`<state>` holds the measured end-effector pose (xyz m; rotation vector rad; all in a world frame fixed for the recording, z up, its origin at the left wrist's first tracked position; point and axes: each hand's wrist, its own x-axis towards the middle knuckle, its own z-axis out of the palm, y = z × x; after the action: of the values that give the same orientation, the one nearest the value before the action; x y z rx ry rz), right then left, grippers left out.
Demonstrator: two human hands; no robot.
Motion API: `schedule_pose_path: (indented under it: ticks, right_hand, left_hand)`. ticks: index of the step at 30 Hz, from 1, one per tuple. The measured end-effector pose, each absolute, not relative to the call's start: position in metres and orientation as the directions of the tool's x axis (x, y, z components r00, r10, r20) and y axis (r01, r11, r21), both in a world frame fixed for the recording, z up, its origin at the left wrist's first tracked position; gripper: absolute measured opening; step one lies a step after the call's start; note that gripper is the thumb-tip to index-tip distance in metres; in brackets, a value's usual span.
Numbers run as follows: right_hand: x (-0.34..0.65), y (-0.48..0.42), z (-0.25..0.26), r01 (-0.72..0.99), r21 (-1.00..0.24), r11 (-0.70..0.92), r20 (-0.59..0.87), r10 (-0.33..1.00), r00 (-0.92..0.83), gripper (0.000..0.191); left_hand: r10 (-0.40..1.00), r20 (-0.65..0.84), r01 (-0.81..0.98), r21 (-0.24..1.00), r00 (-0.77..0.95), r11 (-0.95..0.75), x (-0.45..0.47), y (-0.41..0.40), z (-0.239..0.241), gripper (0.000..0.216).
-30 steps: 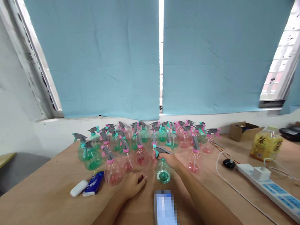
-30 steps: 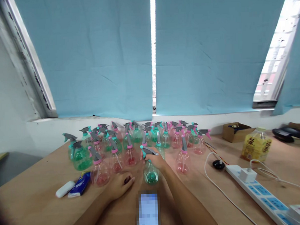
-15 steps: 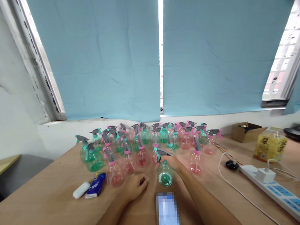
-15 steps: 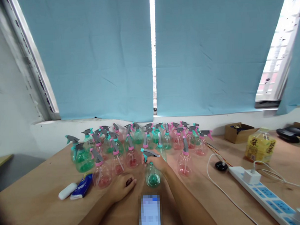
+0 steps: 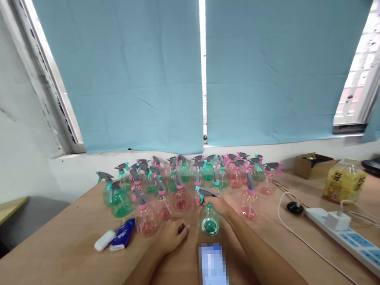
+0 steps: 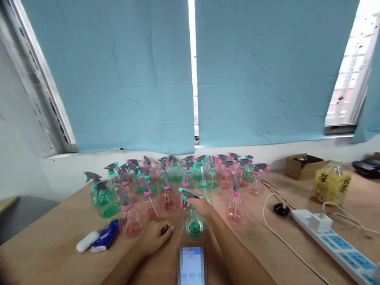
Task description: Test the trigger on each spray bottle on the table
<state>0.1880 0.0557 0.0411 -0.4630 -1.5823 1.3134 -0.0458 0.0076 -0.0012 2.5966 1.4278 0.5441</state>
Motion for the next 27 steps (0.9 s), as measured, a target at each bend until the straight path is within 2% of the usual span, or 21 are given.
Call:
schedule_pose_path:
  ticks: [7, 13, 21, 27]
  right_hand:
    - [0.1901, 0.0551, 0.0432, -0.213, -0.877, 0.431, 0.48, 0.75, -0.456, 0.029]
    - [0.1877, 0.0552, 0.0396, -0.288, -0.89, 0.355, 0.45, 0.787, -0.422, 0.03]
    - [0.1895, 0.0513, 0.0461, -0.243, -0.876, 0.416, 0.481, 0.755, -0.446, 0.034]
    - [0.1851, 0.0544, 0.0399, -0.276, -0.895, 0.35, 0.439, 0.803, -0.402, 0.029]
  left_hand:
    - [0.838, 0.241, 0.792, 0.28, 0.489, -0.542, -0.0463, 0.0091, -0.0029, 0.035]
    - [0.842, 0.242, 0.792, 0.29, 0.482, -0.537, -0.0463, 0.0083, -0.0028, 0.035]
    - [0.844, 0.241, 0.795, 0.288, 0.479, -0.533, -0.0456, 0.0076, -0.0018, 0.036]
    - [0.836, 0.247, 0.788, 0.283, 0.49, -0.546, -0.0466, 0.0085, -0.0027, 0.034]
